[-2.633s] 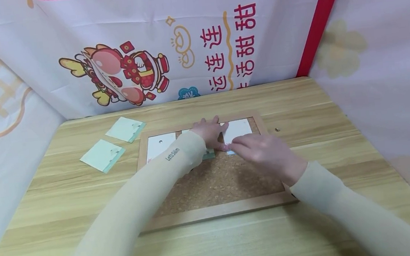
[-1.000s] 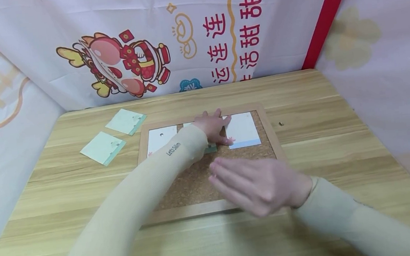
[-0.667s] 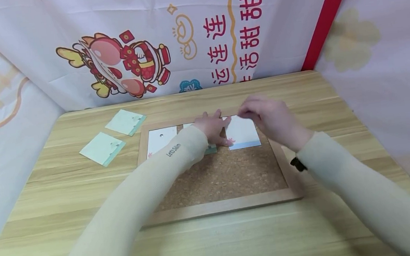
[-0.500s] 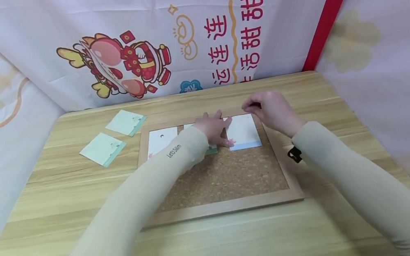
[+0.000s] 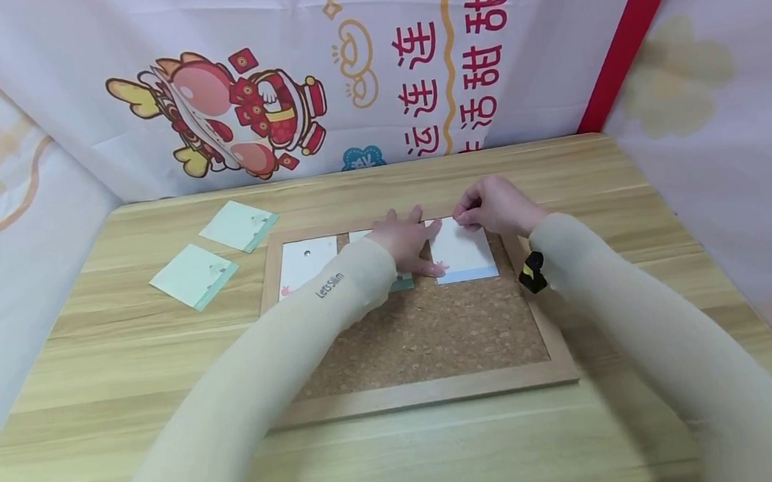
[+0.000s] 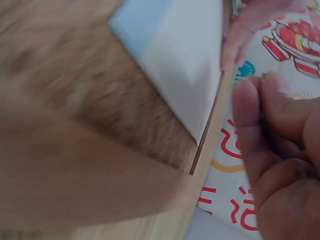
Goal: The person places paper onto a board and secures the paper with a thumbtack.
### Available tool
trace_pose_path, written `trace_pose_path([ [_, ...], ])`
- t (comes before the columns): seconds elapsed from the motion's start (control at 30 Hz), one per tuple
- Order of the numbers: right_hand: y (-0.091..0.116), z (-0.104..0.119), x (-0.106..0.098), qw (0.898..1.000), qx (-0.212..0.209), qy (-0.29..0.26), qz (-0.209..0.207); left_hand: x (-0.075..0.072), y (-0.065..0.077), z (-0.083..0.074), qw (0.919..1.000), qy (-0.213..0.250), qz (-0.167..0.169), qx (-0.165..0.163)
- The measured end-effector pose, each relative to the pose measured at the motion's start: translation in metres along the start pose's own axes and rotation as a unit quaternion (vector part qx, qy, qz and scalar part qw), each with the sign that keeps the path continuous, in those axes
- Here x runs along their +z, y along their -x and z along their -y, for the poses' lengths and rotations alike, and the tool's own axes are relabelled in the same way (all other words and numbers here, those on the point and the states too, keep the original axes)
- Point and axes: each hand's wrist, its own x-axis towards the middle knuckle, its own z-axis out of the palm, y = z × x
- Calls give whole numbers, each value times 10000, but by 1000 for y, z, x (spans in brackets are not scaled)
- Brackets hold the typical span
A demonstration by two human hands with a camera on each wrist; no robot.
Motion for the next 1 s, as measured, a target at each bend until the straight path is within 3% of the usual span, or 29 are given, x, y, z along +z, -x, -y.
trace_pose_path([
  [0.1, -8, -2, -2, 9984, 374, -272, 312, 0, 0, -1, 10000, -28, -49, 22],
  [0.37, -24, 0, -3, 9922, 863, -171, 887, 2, -3, 0, 10000, 19, -20, 10],
  [0.53, -33, 5, -1, 9862, 1244, -518, 963, 2, -3, 1, 10000, 79, -36, 44],
  [0.7, -41, 10, 1, 9819, 1623, -419, 882, 1, -4, 1, 10000, 85, -12, 10],
  [1.0, -47, 14, 1, 9787, 1743, -114, 1075, 2, -5, 1, 10000, 28, 10, -17],
])
